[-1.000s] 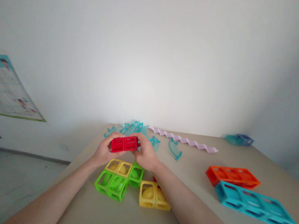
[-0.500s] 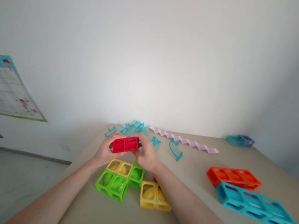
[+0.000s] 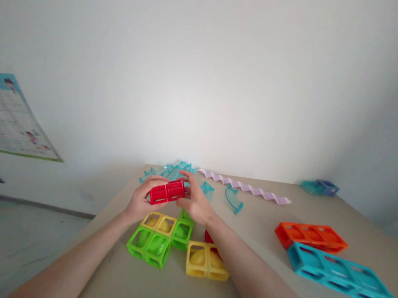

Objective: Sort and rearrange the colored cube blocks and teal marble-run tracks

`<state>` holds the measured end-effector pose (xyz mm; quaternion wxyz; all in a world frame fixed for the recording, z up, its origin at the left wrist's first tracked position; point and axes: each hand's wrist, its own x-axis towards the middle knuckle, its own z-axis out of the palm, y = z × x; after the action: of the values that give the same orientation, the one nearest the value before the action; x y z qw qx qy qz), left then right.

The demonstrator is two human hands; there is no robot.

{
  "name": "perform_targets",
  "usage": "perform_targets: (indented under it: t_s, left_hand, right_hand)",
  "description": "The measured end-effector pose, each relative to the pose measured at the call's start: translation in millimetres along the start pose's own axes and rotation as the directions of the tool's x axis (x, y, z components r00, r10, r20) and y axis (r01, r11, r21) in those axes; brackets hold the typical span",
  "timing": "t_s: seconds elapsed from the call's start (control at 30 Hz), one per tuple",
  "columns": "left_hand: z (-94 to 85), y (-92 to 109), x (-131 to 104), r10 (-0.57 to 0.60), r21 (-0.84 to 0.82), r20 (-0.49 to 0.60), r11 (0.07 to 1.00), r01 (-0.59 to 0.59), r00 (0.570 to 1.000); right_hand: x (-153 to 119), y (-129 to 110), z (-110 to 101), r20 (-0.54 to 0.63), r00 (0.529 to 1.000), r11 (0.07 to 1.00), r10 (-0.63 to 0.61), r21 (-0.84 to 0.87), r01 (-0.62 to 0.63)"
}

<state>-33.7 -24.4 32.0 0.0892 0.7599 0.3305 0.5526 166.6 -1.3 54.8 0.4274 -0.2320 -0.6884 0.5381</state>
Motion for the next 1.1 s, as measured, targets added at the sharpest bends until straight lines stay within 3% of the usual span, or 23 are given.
perform_targets:
  t_s: [0.1, 0.2, 0.83, 0.97, 1.1]
  left_hand:
    - [1.9, 2, 0, 0.11, 0.074, 0.053, 0.991, -0.113, 0.993]
    - [3.4, 6, 0, 0.155, 0.099, 0.085, 0.982, -0.163, 0.984]
    - [-0.1, 14, 0, 0.201, 0.198, 0.032, 0.959, -0.204, 0.979]
    - [0.1, 12, -2, 0.163, 0.186, 0.033, 0.968, -0.166, 0.986]
    - [0.8, 15, -2, 0.05, 0.1, 0.031, 0.994, -0.053, 0.998]
  right_hand:
    - [3, -2, 0, 0.022, 0.985, 0.983, 0.174, 0.049, -0.175]
    - [5, -4, 1, -0.006, 0.973, 0.973, 0.232, 0.0, -0.232]
    - [3, -4, 11, -0.041, 0.979, 0.973, 0.201, 0.12, -0.195]
    - [2, -12, 9, -0.044, 0.977, 0.976, 0.209, -0.051, -0.211]
    - [-3, -31, -16, -0.022, 0.979, 0.9, 0.204, -0.389, -0.196]
